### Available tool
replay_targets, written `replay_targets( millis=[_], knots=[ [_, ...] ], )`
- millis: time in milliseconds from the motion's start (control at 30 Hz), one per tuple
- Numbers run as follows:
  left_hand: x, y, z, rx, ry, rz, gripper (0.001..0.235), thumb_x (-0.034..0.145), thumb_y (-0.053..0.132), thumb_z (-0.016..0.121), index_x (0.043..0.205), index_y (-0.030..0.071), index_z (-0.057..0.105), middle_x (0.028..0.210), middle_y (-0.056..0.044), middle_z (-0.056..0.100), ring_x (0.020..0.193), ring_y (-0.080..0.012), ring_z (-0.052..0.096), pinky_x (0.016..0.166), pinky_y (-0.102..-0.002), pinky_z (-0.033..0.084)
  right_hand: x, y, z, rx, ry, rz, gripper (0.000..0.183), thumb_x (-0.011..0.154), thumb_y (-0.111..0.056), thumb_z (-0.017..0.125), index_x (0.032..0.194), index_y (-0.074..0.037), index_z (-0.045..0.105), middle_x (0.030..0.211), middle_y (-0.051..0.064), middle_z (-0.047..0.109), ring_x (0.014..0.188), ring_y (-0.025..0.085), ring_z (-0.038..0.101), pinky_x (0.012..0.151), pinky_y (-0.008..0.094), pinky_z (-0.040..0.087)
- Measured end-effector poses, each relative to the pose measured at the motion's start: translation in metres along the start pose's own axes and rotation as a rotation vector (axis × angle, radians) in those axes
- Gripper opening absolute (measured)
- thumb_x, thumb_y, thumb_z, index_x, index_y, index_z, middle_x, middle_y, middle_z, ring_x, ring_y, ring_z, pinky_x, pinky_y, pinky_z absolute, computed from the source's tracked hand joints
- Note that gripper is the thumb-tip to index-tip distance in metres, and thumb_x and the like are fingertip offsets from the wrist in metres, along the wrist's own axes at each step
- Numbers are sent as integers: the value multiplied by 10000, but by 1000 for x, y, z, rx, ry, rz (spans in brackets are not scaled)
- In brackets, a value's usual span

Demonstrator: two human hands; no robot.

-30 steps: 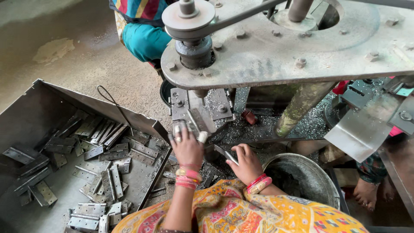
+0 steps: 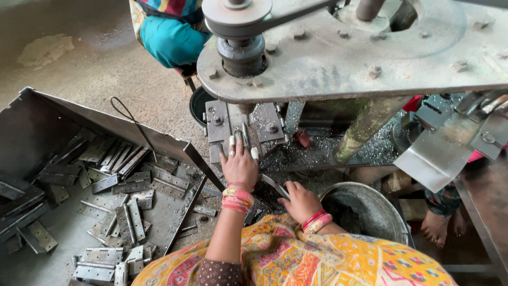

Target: The person picks up metal hinge plates from a metal bin, places them into a drilling machine one by one, operates the lever to process each piece, and then places the finished hinges into a bucket.

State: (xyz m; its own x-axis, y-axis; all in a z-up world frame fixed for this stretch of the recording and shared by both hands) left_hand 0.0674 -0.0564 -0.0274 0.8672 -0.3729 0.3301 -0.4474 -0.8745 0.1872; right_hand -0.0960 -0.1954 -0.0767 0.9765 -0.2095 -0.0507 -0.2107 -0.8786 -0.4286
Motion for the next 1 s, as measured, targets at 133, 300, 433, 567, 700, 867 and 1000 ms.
replay_targets(
  millis=[133,300,433,567,700,867,1000],
  knots=[
    [0,-3,5,2,-109,-36,393,901,331,592,1154,57,717,1555,-97,466,1445,-298,403,1184,-612,244,-15,12,18,-68,-77,77,376,932,-424,712,1080,-113,561,867,156,736,820,387,730,726,506,588],
    [5,0,2,4,-51,-18,386,925,333,586,1153,54,723,1503,-89,512,1441,-281,425,1199,-621,269,1,9,17,-88,-299,49,494,876,-372,770,1111,-24,510,852,210,733,839,415,722,732,517,581],
    [3,-6,7,-13,-53,-29,374,951,342,558,1121,55,726,1514,-98,506,1445,-303,406,1160,-633,275,16,9,17,-124,-326,103,488,875,-401,768,1095,-30,540,869,214,726,848,414,731,768,507,591],
    [10,-8,9,9,-18,-14,379,939,334,560,1136,56,726,1498,-102,515,1440,-305,410,1168,-634,269,0,28,42,12,-333,111,415,936,-363,675,1132,-29,524,874,231,726,825,426,736,741,526,589],
    [7,-10,5,-30,-99,-30,378,899,303,594,1154,51,715,1534,-99,495,1453,-307,406,1164,-615,263,-12,47,66,58,-177,51,447,925,-385,653,1192,-48,533,843,258,724,816,455,713,722,547,574],
    [-9,-4,-12,67,-86,27,384,902,215,564,1233,61,685,1543,-107,474,1450,-290,397,1201,-621,208,2,40,54,12,-250,77,452,897,-391,706,1130,-37,547,862,236,730,842,444,714,742,543,573],
    [8,1,-7,170,-173,40,338,978,173,443,1217,160,680,1536,-142,435,1461,-315,352,1226,-640,130,28,26,31,-76,-267,72,506,841,-471,782,1051,-46,602,889,214,720,838,431,716,744,521,580]
  ],
)
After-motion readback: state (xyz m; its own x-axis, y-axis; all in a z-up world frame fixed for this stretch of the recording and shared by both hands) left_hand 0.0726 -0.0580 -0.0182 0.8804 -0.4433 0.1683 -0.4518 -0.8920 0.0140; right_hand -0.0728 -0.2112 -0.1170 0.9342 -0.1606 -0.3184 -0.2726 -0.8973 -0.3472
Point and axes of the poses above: each hand's wrist, its own x-axis towards the middle knuckle, its own z-axis out of the palm, y = z × x, the point moved 4 cm from there along x, towards the middle knuckle
